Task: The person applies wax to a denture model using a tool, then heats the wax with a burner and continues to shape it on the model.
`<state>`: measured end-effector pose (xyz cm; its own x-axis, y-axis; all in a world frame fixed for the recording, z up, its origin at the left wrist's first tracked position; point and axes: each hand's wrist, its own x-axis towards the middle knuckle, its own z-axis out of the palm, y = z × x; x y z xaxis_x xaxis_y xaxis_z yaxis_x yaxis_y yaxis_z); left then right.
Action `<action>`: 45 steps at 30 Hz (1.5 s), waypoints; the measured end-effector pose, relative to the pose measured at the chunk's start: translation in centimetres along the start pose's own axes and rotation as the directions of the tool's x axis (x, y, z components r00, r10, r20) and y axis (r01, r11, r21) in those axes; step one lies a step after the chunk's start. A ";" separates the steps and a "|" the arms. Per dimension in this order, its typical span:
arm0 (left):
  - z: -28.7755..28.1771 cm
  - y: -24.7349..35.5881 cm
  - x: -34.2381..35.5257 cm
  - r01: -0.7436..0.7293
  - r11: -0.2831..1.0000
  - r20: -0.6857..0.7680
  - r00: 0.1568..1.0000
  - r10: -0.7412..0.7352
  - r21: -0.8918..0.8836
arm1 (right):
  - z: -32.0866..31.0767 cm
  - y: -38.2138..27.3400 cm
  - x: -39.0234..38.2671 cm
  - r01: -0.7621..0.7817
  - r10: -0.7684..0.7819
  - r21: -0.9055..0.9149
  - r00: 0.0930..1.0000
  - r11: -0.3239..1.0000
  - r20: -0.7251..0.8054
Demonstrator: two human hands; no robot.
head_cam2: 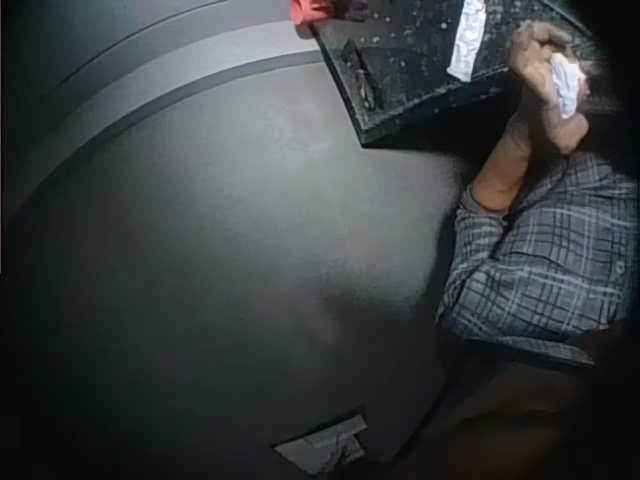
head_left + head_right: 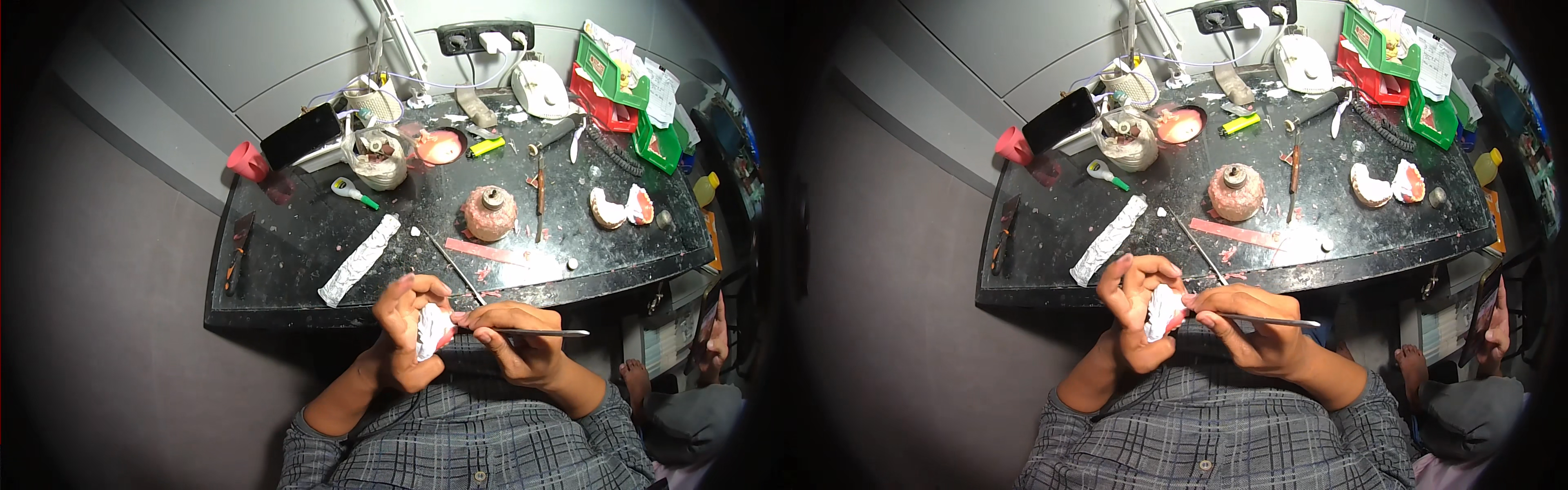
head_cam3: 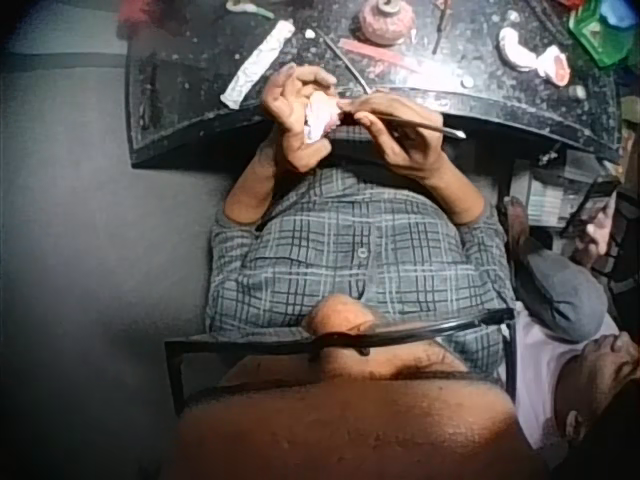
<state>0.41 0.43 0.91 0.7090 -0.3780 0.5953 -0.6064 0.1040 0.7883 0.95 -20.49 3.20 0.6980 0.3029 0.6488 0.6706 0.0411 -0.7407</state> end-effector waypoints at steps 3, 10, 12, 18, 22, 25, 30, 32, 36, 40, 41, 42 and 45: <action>0.6 -0.5 0.1 -0.128 0.960 -0.045 0.989 0.144 0.251 | 0.5 -0.2 -0.1 0.048 -0.050 -0.086 0.998 0.995 -0.025; 1.3 -1.0 0.0 -0.209 0.891 -0.102 0.957 0.271 0.403 | 0.8 -0.4 0.0 0.133 -0.133 -0.134 0.991 0.982 0.007; 1.2 -1.1 -0.1 -0.197 0.887 -0.087 0.963 0.255 0.417 | 0.9 -0.4 0.0 0.145 -0.144 -0.119 0.989 0.982 0.012; 1.5 -1.0 0.1 -0.208 0.895 -0.111 0.956 0.271 0.394 | 0.8 -0.1 -0.2 0.119 -0.120 -0.132 0.993 0.984 0.000; 1.7 -1.1 0.3 -0.236 0.885 -0.115 0.946 0.304 0.401 | 1.1 0.2 -0.2 0.159 -0.162 -0.104 0.987 0.982 -0.022; 1.5 -1.4 0.1 -0.237 0.888 -0.110 0.947 0.302 0.393 | 1.0 0.3 -0.3 0.150 -0.155 -0.122 0.987 0.981 -0.032; 1.5 -1.0 0.3 -0.164 0.917 -0.122 0.968 0.221 0.364 | 0.9 0.5 -0.5 0.133 -0.136 -0.114 0.991 0.985 -0.019; 1.4 -1.1 0.1 -0.135 0.928 -0.130 0.973 0.190 0.347 | 0.9 0.4 -0.4 0.112 -0.117 -0.138 0.993 0.984 -0.027; 1.4 -1.5 -0.2 -0.125 0.934 -0.146 0.972 0.182 0.333 | 1.2 0.8 -0.6 0.167 -0.168 -0.085 0.986 0.982 -0.003; 1.4 -2.0 -0.1 -0.236 0.886 -0.096 0.950 0.296 0.400 | 1.0 0.6 -0.2 0.108 -0.110 -0.102 0.994 0.989 -0.012; 1.3 -2.1 -0.2 -0.232 0.869 -0.079 0.953 0.294 0.437 | 1.1 0.7 -0.3 0.114 -0.115 -0.101 0.993 0.988 -0.002; 1.1 -2.2 -0.4 -0.228 0.851 -0.062 0.955 0.290 0.474 | 1.1 0.7 -0.4 0.120 -0.120 -0.101 0.993 0.988 0.009; 0.8 -2.0 -0.4 -0.209 0.841 -0.033 0.965 0.259 0.500 | 1.1 1.1 -0.3 0.110 -0.110 -0.048 0.994 0.993 0.011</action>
<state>1.05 -0.34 -0.99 0.5391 -0.3080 0.7839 -0.8376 -0.2933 0.4608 1.23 -19.50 1.99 0.6176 0.3068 0.7242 0.7547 0.0282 -0.6555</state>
